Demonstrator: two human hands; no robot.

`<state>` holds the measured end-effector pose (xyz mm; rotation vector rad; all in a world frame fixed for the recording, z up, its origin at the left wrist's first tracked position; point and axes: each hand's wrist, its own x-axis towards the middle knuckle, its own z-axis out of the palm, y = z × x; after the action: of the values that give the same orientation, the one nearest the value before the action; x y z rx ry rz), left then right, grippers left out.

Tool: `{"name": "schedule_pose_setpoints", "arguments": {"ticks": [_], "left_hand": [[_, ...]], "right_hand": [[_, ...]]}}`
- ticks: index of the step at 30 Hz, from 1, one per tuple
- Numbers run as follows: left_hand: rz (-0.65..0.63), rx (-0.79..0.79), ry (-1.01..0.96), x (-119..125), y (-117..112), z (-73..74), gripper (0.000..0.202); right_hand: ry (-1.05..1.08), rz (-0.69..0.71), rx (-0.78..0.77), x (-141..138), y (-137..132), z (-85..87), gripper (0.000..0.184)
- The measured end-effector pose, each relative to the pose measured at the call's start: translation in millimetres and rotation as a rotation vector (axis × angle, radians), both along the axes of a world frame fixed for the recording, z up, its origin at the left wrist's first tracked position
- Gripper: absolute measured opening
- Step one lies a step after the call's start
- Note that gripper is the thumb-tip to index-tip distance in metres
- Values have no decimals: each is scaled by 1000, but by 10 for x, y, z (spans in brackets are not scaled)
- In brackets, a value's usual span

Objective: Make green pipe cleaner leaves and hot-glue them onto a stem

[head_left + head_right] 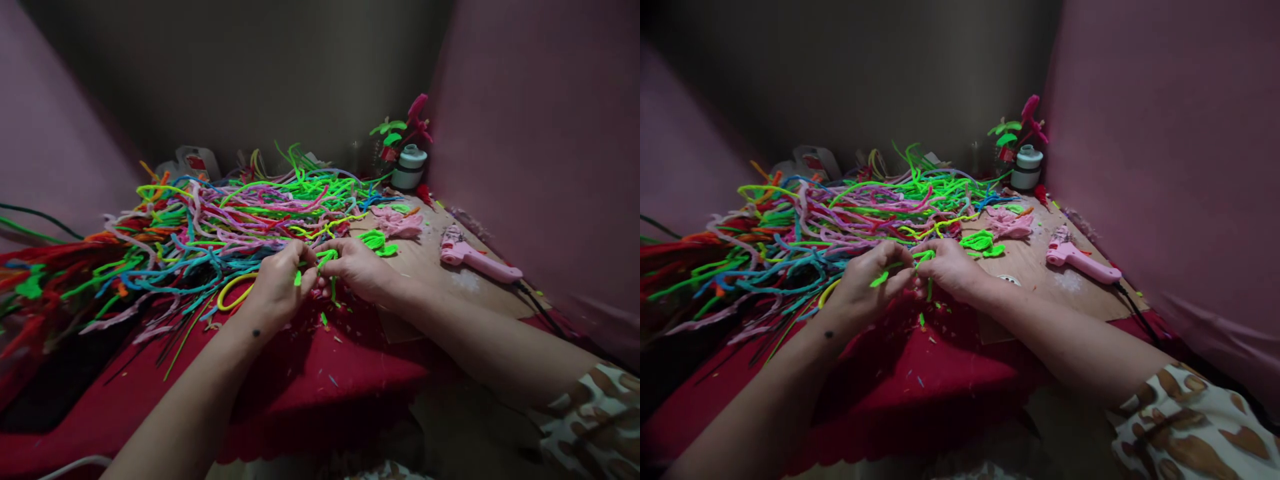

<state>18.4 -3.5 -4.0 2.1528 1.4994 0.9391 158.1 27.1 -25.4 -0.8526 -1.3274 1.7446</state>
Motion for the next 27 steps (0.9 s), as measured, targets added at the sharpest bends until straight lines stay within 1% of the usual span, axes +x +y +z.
{"name": "schedule_pose_setpoints", "arguments": {"ticks": [4,8,10,12,15,17,19,22,24,25,27], "left_hand": [[22,2,76,-1,10,-37,3],[112,36,114,50,-21,-39,4],[143,66,133,70,-33,-39,4],[146,90,135,69,-31,-52,4],[132,109,107,33,-6,-95,5],[118,93,43,1,8,-107,7],[60,17,-66,-31,11,-73,10],[-138,-161,-229,-95,6,70,16],[-254,-245,-246,-159,11,175,21],[-280,-257,-247,-196,19,214,22],[-281,-256,-245,-268,40,251,23]], "right_hand": [[-84,-6,46,2,-12,30,38],[-91,0,57,15,-18,74,38],[-115,-12,76,22,-21,87,35],[-112,-26,81,25,-26,92,29],[-33,-39,92,21,-36,86,19],[20,-56,136,18,-35,77,10],[50,-64,158,20,-22,67,4],[81,-69,98,39,18,60,4],[104,-73,56,53,42,65,4],[108,-71,46,58,49,70,4],[105,-55,25,62,50,81,4]]}}
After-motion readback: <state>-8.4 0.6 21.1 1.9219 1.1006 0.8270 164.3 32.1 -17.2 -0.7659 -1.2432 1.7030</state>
